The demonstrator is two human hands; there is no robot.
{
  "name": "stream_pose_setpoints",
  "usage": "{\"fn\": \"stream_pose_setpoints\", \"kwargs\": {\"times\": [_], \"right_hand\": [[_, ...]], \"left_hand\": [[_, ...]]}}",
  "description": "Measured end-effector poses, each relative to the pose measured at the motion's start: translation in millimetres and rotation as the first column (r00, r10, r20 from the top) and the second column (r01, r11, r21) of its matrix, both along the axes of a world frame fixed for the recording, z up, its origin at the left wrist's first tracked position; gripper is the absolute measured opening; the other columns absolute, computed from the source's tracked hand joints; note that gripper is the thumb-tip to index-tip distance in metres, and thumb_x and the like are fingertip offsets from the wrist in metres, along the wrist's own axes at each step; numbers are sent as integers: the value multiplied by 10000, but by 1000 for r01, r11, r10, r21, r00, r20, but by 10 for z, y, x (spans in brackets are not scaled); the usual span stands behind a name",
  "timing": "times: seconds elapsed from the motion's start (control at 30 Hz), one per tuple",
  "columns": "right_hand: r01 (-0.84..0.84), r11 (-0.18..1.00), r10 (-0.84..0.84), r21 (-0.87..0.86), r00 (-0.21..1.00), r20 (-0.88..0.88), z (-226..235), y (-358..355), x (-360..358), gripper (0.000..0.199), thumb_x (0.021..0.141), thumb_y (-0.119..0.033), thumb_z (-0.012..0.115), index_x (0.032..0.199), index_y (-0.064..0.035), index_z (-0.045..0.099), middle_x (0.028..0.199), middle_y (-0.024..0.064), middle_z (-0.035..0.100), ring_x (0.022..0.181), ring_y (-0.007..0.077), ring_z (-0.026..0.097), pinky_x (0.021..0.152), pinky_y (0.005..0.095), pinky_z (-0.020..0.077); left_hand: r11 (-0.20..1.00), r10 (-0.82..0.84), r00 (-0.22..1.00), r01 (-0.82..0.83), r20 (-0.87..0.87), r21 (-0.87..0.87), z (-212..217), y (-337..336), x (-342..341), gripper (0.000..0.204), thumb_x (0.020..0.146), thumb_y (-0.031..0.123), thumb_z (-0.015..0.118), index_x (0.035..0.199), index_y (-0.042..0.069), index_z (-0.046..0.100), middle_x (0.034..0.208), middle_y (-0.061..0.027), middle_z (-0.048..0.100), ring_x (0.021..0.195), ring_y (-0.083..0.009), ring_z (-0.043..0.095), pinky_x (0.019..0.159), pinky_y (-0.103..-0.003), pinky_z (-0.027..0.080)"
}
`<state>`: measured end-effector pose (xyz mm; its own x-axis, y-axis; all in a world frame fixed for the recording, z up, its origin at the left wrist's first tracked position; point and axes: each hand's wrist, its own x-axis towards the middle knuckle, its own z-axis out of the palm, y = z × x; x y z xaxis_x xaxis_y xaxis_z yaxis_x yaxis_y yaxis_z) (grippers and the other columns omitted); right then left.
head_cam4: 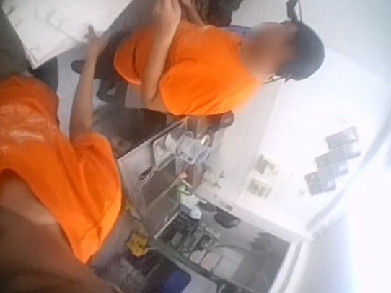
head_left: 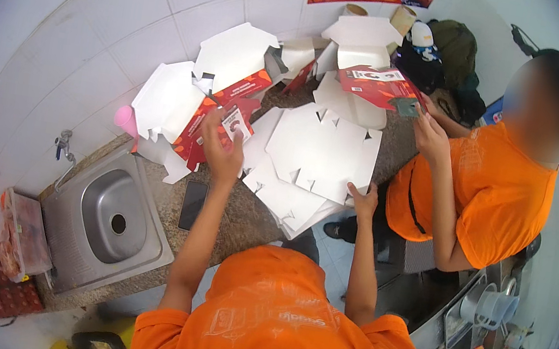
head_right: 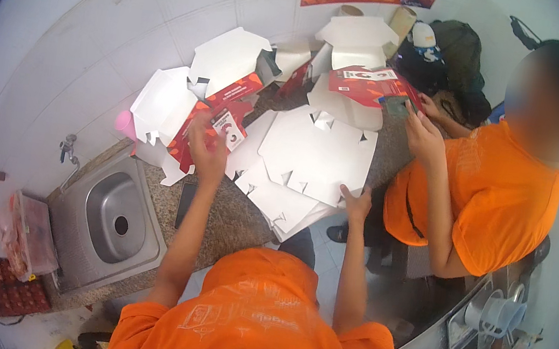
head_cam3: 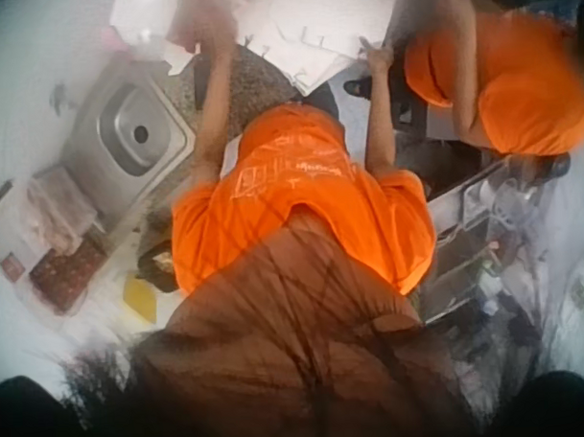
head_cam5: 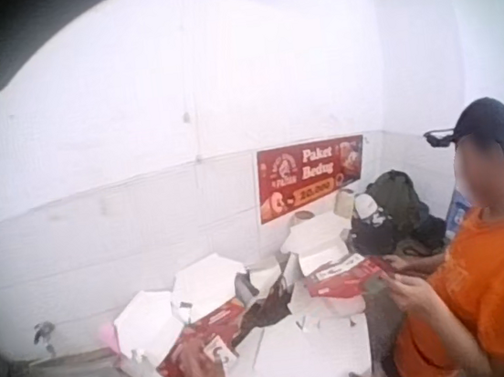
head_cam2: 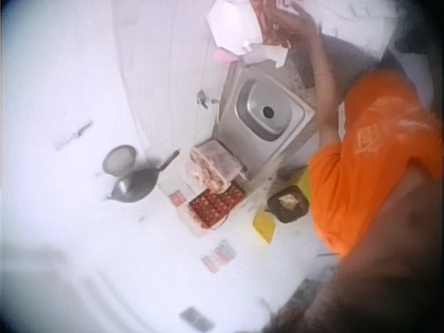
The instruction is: The person assembles white and red cardboard boxes by folding the flaps and snapping them into shape. They handle the boxes one by one, stacking the finished ones on the counter.
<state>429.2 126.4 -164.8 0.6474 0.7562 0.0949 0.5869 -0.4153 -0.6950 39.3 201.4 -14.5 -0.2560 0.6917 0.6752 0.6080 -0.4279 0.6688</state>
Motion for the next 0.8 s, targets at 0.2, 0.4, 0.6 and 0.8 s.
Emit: {"fn": "stream_pose_setpoints", "kwargs": {"times": [0.2, 0.4, 0.6, 0.8], "right_hand": [[-131, 973, 137, 192, 990, -19, 485, 12, 51, 245, 792, -160, 815, 938, 12, 721, 813, 162, 729, 710, 272, 706, 680, 384, 529], [-161, 984, 160, 73, 987, 14, 311, 42, -96, 244, 848, -184, 778, 950, 11, 675, 811, 194, 717, 745, 349, 711, 709, 417, 541], [-204, 967, 135, 153, 919, 372, 403, -11, -247, 230, 831, -153, 780, 951, 25, 697, 858, 218, 723, 791, 360, 719, 721, 417, 537], [-79, 985, 81, 155, 997, -8, 672, 45, -224, 185, 808, -117, 802, 895, 20, 714, 808, 187, 714, 715, 324, 693, 668, 411, 524]], "left_hand": [[832, -249, 890, 399, 382, -386, -626, -874, 383, 232, 915, 67, 648, 1137, 3, 665, 1058, -119, 718, 1005, -208, 682, 853, -338, 520], [708, -228, 844, 486, 485, -513, -1042, -1024, 363, 175, 935, 99, 652, 1088, 37, 708, 975, -80, 752, 915, -147, 696, 800, -302, 529], [662, -188, 836, 496, 515, -563, -1169, -1063, 290, 165, 972, 95, 646, 1116, 20, 677, 1031, -63, 716, 957, -131, 667, 853, -285, 516], [648, -156, 803, 522, 575, -554, -1115, -1100, 245, 165, 966, 70, 647, 1120, 16, 671, 1008, -62, 709, 942, -121, 658, 852, -271, 515]]}}
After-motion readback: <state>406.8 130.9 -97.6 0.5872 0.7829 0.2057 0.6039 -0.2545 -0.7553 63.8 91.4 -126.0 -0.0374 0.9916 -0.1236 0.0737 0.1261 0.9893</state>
